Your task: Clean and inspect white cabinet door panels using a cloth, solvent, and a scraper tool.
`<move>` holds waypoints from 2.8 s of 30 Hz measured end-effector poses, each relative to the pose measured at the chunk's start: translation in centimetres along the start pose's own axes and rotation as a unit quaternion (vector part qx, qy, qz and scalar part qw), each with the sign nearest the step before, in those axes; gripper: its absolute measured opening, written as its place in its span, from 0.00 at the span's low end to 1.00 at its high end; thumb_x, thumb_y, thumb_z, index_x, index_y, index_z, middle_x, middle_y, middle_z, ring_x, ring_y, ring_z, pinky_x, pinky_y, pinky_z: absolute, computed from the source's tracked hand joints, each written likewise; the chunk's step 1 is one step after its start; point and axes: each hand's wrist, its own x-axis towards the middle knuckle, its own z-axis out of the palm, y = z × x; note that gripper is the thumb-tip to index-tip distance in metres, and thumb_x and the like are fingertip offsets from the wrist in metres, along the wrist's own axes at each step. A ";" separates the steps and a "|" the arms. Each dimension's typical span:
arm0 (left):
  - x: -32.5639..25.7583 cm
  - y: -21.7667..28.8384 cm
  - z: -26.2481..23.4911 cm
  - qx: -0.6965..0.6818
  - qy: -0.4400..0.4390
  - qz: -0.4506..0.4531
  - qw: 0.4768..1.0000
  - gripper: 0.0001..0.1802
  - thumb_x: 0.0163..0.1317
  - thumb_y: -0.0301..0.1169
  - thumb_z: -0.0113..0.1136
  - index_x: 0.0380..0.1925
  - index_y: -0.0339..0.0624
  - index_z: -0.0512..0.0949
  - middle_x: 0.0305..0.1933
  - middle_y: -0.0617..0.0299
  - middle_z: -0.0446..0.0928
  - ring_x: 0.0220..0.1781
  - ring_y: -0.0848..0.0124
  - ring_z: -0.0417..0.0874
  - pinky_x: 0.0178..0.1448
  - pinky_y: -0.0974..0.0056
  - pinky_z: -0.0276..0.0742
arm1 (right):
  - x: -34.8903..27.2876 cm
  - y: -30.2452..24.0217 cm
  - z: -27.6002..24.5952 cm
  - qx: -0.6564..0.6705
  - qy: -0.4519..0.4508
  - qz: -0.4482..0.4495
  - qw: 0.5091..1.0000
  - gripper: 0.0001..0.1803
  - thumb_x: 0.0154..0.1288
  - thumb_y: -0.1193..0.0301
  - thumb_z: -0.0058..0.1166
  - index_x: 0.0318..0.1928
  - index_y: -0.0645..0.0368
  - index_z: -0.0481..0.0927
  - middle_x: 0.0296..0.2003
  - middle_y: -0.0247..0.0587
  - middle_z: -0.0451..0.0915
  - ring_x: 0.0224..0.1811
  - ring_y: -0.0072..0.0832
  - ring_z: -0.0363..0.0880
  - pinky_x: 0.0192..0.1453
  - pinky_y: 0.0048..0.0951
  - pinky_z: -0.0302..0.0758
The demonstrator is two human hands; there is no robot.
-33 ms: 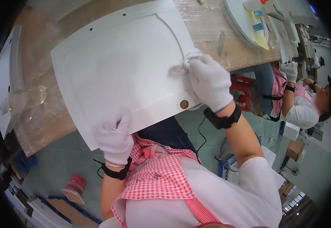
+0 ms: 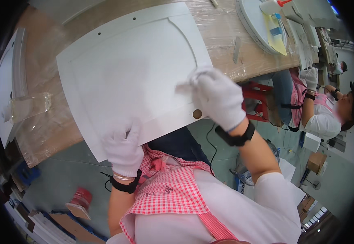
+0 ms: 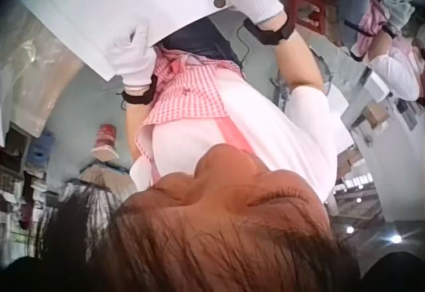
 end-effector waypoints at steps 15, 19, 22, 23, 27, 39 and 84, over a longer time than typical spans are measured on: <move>0.2 0.3 0.4 0.008 -0.022 0.008 1.000 0.35 0.40 0.18 0.59 0.54 0.50 0.88 0.40 0.62 0.78 0.42 0.56 0.77 0.48 0.52 0.72 | -3.9 -6.6 1.7 0.074 -0.063 -0.036 0.995 0.06 0.57 0.74 0.61 0.37 0.53 0.84 0.40 0.36 0.83 0.48 0.34 0.85 0.42 0.36 0.84; -1.1 -0.3 -0.3 0.024 -0.013 0.006 1.000 0.32 0.41 0.21 0.60 0.52 0.50 0.88 0.38 0.64 0.80 0.38 0.60 0.79 0.43 0.52 0.73 | -4.5 -2.7 -0.6 0.063 -0.016 0.047 0.997 0.05 0.60 0.72 0.64 0.37 0.54 0.84 0.42 0.37 0.84 0.39 0.41 0.86 0.41 0.34 0.83; -1.7 -0.3 -1.2 0.030 -0.046 -0.010 0.998 0.32 0.43 0.22 0.61 0.53 0.51 0.87 0.39 0.63 0.80 0.39 0.59 0.80 0.44 0.52 0.74 | -7.6 5.6 -3.3 -0.113 0.003 0.194 0.974 0.08 0.65 0.70 0.62 0.44 0.49 0.86 0.42 0.41 0.84 0.41 0.43 0.85 0.45 0.38 0.82; -1.7 -0.2 -1.9 0.046 -0.066 -0.022 0.997 0.31 0.44 0.22 0.63 0.54 0.52 0.87 0.40 0.62 0.81 0.40 0.58 0.80 0.45 0.52 0.75 | -8.3 7.0 -4.2 -0.089 0.023 0.219 0.971 0.08 0.68 0.68 0.63 0.45 0.51 0.87 0.41 0.42 0.84 0.41 0.44 0.85 0.46 0.37 0.82; 0.0 -2.5 -5.3 -0.069 -0.118 0.018 0.990 0.27 0.52 0.23 0.67 0.55 0.45 0.85 0.46 0.57 0.83 0.45 0.59 0.82 0.51 0.53 0.78 | -9.5 7.3 -6.0 0.012 0.098 0.245 0.965 0.10 0.67 0.77 0.64 0.48 0.65 0.85 0.44 0.44 0.83 0.45 0.34 0.84 0.53 0.30 0.79; 6.4 -16.6 -12.8 -0.363 0.280 -0.220 0.861 0.47 0.61 0.21 0.70 0.76 0.26 0.53 0.68 0.48 0.67 0.68 0.62 0.73 0.73 0.55 0.70 | -7.4 6.0 -4.5 0.121 0.069 0.253 0.957 0.14 0.76 0.76 0.57 0.57 0.68 0.82 0.51 0.37 0.81 0.51 0.21 0.81 0.55 0.23 0.80; 3.7 -19.1 -8.4 -0.366 0.194 -0.333 0.847 0.31 0.52 0.15 0.66 0.60 0.32 0.77 0.53 0.58 0.83 0.48 0.72 0.84 0.56 0.67 0.81 | -8.0 -1.7 -5.7 0.190 0.008 0.196 0.962 0.13 0.66 0.80 0.63 0.51 0.66 0.85 0.45 0.41 0.82 0.43 0.26 0.83 0.47 0.26 0.80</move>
